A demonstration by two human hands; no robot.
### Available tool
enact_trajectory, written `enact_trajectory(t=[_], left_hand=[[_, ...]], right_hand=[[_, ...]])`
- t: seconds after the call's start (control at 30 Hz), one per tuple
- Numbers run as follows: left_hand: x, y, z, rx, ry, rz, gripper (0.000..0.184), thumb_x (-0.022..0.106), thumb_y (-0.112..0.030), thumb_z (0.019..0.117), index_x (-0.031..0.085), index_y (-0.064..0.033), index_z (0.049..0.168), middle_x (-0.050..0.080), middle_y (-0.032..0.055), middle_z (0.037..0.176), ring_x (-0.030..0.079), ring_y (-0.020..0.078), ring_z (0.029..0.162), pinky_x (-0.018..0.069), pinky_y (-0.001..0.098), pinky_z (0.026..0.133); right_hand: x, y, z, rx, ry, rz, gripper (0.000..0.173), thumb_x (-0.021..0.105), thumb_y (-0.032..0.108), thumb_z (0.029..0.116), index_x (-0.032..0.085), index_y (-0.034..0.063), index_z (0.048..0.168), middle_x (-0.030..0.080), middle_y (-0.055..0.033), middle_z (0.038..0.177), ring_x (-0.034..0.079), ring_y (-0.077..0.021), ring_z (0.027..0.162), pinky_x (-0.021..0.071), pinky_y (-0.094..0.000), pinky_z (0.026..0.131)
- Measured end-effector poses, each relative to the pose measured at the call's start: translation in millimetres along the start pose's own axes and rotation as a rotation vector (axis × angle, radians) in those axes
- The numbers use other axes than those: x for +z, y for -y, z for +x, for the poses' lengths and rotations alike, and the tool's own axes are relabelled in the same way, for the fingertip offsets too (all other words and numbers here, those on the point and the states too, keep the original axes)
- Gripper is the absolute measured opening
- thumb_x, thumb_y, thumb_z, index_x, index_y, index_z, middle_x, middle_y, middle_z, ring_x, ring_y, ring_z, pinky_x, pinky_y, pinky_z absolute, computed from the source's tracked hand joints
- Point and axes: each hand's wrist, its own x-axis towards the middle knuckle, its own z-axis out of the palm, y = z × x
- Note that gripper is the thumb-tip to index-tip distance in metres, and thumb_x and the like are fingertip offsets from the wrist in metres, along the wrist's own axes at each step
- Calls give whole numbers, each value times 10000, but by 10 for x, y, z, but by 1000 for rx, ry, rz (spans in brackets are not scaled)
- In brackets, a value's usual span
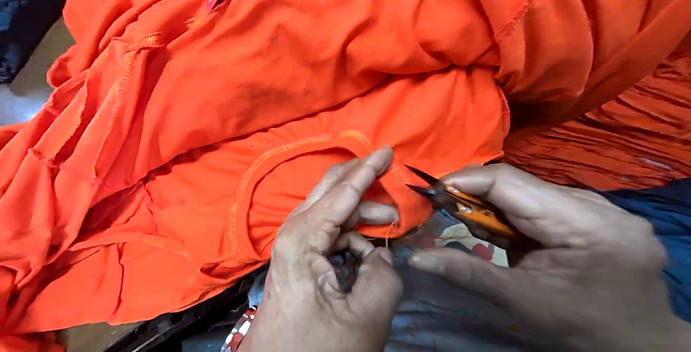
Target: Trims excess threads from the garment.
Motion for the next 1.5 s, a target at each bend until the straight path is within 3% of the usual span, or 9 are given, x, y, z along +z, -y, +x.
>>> enact_trajectory(t=[0.13,0.27,0.37,0.47,0.67,0.77,0.9,1.07,1.5], left_hand=[[-27,30,10,-39,-6,-69,658,587,79,816,558,-38,1463,597,83,1380,707,141,733,638,282,576],[-37,82,20,-93,-34,-206,644,558,118,849,540,-29,1476,620,106,1359,720,151,756,638,284,601],[-10,81,45,-120,-49,-285,562,571,69,916,523,12,1473,715,127,1022,706,156,717,628,271,603],[18,76,57,-157,-74,-339,561,688,38,911,550,3,1454,735,156,917,716,180,693,627,285,607],[59,38,41,-147,-115,-323,521,671,90,907,576,26,1415,749,152,919,732,181,661,639,287,571],[64,21,34,-135,-115,-304,534,673,103,895,579,24,1415,734,149,992,726,185,657,644,298,554],[14,37,67,-109,-82,-264,540,635,97,919,560,-9,1442,742,127,1039,724,153,696,632,263,606],[-48,102,86,-30,-11,-143,217,617,79,939,757,23,1096,692,115,1080,718,166,795,656,286,656],[111,152,40,-162,-64,-260,465,814,113,728,720,26,1175,675,118,1142,734,211,791,679,337,652]], right_hand=[[-4,-53,80,32,-26,-161,114,701,174,923,745,69,937,667,47,805,606,22,746,496,-119,660],[-107,-100,9,-182,95,-440,214,464,198,1036,643,94,982,622,-24,813,580,-92,727,461,-249,610],[-108,-108,-114,-215,190,-349,203,448,232,1043,610,136,967,556,15,756,518,-71,652,417,-230,552],[-69,-123,-234,-261,273,-264,185,450,183,1037,600,107,961,556,-26,752,517,-128,629,398,-273,523],[-111,-144,-163,-40,121,-74,260,689,418,973,598,181,919,538,108,748,493,70,662,411,-98,583],[-55,-55,-28,28,20,0,190,802,274,892,729,138,1003,689,105,805,618,49,713,519,-119,631],[-20,-22,-19,24,36,-27,75,721,172,963,695,102,973,630,84,770,551,44,674,495,-138,633],[9,-195,-89,-113,82,-45,136,591,205,991,670,108,937,633,65,811,585,44,733,498,-99,644],[3,-63,-318,-245,212,-338,209,494,228,1052,631,81,1112,603,-73,807,566,-192,669,446,-325,569]])
